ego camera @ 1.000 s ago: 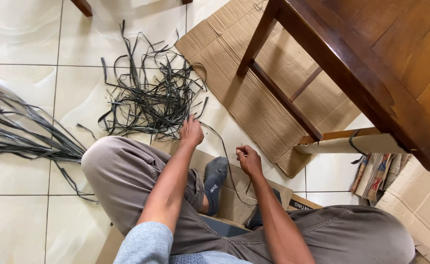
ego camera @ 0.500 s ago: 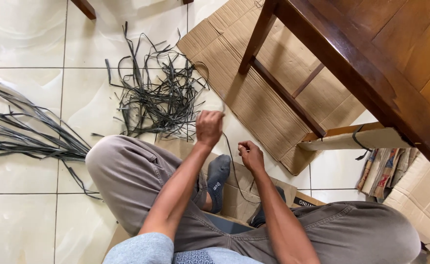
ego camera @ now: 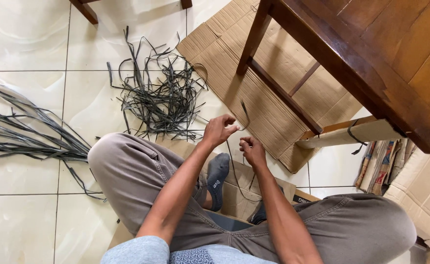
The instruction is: Wrapping black plastic strips around a wooden chair leg
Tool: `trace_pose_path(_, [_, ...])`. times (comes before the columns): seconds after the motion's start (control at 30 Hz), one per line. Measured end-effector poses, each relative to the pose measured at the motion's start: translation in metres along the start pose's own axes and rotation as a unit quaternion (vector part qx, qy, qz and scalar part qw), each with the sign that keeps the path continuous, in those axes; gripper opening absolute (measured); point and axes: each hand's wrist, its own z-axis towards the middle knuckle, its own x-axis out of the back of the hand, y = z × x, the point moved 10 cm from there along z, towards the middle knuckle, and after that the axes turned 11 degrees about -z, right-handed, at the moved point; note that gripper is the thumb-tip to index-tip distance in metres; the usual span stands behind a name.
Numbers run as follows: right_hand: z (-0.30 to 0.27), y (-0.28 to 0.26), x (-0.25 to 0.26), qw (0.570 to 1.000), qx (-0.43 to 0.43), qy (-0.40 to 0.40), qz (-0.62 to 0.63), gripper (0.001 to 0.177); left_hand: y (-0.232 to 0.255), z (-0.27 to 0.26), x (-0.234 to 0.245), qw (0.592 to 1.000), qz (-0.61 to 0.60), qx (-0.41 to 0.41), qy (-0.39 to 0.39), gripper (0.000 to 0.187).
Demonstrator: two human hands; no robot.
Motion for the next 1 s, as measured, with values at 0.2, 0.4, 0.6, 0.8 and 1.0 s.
trace_pose_path(0.2, [0.002, -0.003, -0.002, 1.000, -0.009, -0.002, -0.019, 0.025, -0.107, 0.018, 0.054, 0.973, 0.156, 0.030, 0.167, 0.027])
trace_pose_path(0.4, [-0.001, -0.002, -0.004, 0.999, -0.023, -0.007, -0.041, 0.027, -0.123, 0.003, 0.121, 0.951, 0.148, 0.120, 0.243, 0.024])
trace_pose_path(0.6, [0.005, 0.011, -0.010, 0.997, -0.037, -0.013, -0.074, 0.025, -0.222, 0.029, 0.122, 0.934, 0.170, 0.191, 0.248, 0.017])
trace_pose_path(0.8, [-0.004, 0.001, -0.011, 0.996, -0.042, -0.019, -0.073, 0.027, -0.147, -0.005, 0.118, 0.945, 0.160, 0.152, 0.242, 0.014])
trace_pose_path(1.0, [-0.004, -0.004, -0.015, 0.994, -0.040, -0.028, -0.097, 0.029, -0.152, 0.003, 0.110, 0.950, 0.151, 0.161, 0.222, 0.025])
